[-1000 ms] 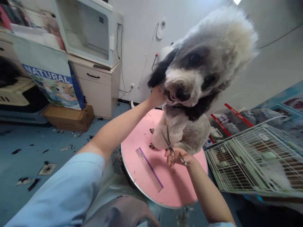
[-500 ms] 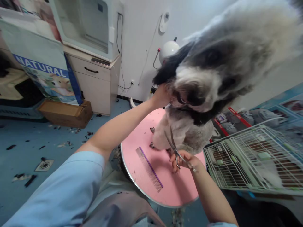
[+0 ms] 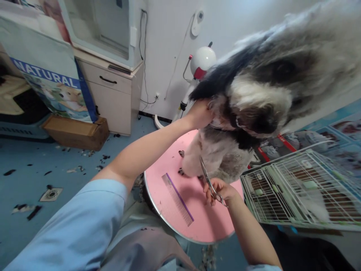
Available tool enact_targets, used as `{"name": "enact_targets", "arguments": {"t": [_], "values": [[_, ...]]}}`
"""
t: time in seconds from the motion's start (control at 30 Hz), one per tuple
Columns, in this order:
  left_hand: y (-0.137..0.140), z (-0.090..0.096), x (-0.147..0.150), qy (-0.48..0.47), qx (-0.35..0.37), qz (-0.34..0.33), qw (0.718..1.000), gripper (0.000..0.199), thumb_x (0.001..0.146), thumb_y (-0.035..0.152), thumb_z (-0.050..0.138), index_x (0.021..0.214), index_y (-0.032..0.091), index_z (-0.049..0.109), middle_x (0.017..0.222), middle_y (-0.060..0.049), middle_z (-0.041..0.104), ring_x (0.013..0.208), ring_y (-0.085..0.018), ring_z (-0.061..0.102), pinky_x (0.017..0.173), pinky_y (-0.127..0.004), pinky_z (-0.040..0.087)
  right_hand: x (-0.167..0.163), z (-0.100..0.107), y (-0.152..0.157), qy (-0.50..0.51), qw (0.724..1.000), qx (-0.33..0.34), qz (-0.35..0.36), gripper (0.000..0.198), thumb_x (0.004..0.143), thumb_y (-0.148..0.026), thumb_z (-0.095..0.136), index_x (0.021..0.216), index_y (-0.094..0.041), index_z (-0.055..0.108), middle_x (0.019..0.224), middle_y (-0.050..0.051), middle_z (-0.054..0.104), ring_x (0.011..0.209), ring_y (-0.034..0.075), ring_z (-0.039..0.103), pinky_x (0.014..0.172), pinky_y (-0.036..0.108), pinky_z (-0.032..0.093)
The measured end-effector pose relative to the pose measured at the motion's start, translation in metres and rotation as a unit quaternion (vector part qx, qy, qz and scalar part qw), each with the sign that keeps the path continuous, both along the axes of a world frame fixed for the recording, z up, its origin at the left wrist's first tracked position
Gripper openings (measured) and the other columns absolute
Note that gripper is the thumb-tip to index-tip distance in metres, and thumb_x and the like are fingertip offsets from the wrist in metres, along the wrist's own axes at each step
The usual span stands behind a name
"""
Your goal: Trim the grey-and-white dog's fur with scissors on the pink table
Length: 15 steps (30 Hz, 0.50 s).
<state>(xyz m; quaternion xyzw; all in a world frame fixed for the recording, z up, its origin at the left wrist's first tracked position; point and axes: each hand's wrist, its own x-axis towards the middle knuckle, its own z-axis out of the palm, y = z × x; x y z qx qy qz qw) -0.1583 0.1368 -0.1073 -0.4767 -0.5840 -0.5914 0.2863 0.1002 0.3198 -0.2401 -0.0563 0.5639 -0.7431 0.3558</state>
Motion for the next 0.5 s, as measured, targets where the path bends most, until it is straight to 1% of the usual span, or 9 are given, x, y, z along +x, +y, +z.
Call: {"name": "enact_targets", "arguments": {"t": [0.07,0.17,0.2,0.27,0.33,0.37,0.4,0.47,0.5], "values": [[-0.004,0.0,0.002,-0.009,-0.025,0.002,1.0,0.018,0.083,0.012,0.052,0.081,0.022,0.067,0.089,-0.003,0.074,0.089,-0.022,0.066,0.083,-0.033,0.056,0.0,0.0,-0.001,-0.005,1.0,-0.008,0.026,0.06,0.063,-0.044,0.09,0.105,-0.009,0.067,0.083,0.013,0.077,0.065,0.018,0.073,0.057,0.023,0.056],[-0.011,0.001,0.005,-0.019,-0.05,0.006,0.999,0.018,0.082,0.011,0.051,0.08,0.022,0.065,0.09,-0.003,0.074,0.088,-0.021,0.066,0.08,-0.032,0.056,-0.003,-0.001,-0.002,0.003,0.998,-0.049,0.032,0.071,0.065,-0.06,0.083,0.109,-0.008,0.065,0.09,0.017,0.076,0.076,0.023,0.074,0.064,0.029,0.058],[-0.012,0.002,0.007,-0.018,-0.054,0.007,0.998,0.017,0.082,0.011,0.051,0.078,0.022,0.064,0.089,-0.003,0.074,0.088,-0.021,0.066,0.079,-0.032,0.056,-0.004,-0.002,-0.001,0.004,0.998,-0.052,0.025,0.069,0.067,-0.059,0.082,0.111,-0.008,0.065,0.091,0.016,0.076,0.077,0.023,0.074,0.064,0.029,0.058],[-0.014,0.003,0.009,-0.019,-0.063,0.009,0.998,0.016,0.081,0.011,0.05,0.078,0.021,0.063,0.088,-0.003,0.073,0.088,-0.021,0.066,0.08,-0.032,0.056,-0.004,-0.009,0.001,-0.006,0.999,-0.039,0.025,0.059,0.071,-0.046,0.084,0.113,-0.01,0.064,0.09,0.013,0.076,0.073,0.019,0.074,0.064,0.025,0.057],[-0.016,0.005,0.012,-0.03,-0.079,0.016,0.996,0.016,0.081,0.011,0.05,0.079,0.02,0.062,0.091,-0.005,0.074,0.092,-0.023,0.066,0.082,-0.034,0.056,-0.001,-0.017,0.002,-0.021,0.998,-0.042,0.051,0.053,0.07,-0.035,0.087,0.112,-0.012,0.065,0.087,0.01,0.077,0.069,0.015,0.073,0.062,0.021,0.056],[-0.016,0.005,0.013,-0.037,-0.091,0.019,0.995,0.015,0.082,0.011,0.05,0.078,0.019,0.062,0.092,-0.006,0.074,0.093,-0.024,0.066,0.083,-0.035,0.055,0.0,-0.02,0.003,-0.025,0.996,-0.056,0.065,0.054,0.068,-0.036,0.088,0.111,-0.012,0.065,0.087,0.01,0.077,0.069,0.015,0.073,0.061,0.02,0.056],[-0.017,0.005,0.014,-0.041,-0.1,0.021,0.994,0.015,0.082,0.012,0.05,0.078,0.019,0.062,0.093,-0.007,0.074,0.094,-0.024,0.066,0.083,-0.036,0.055,0.002,-0.024,0.003,-0.026,0.994,-0.073,0.071,0.058,0.067,-0.043,0.088,0.111,-0.011,0.066,0.088,0.011,0.076,0.072,0.017,0.074,0.062,0.021,0.056],[-0.017,0.005,0.015,-0.035,-0.099,0.023,0.994,0.015,0.083,0.013,0.05,0.079,0.02,0.062,0.095,-0.007,0.074,0.095,-0.024,0.066,0.083,-0.036,0.055,0.003,-0.029,0.002,-0.023,0.993,-0.098,0.053,0.069,0.067,-0.058,0.083,0.113,-0.01,0.066,0.09,0.013,0.076,0.076,0.02,0.074,0.063,0.025,0.058],[-0.017,0.004,0.015,-0.027,-0.095,0.021,0.995,0.015,0.083,0.013,0.05,0.081,0.021,0.063,0.095,-0.006,0.074,0.095,-0.024,0.065,0.083,-0.035,0.055,0.003,-0.03,0.002,-0.021,0.994,-0.097,0.035,0.071,0.068,-0.061,0.081,0.114,-0.009,0.065,0.091,0.014,0.076,0.078,0.021,0.074,0.064,0.027,0.058]]}}
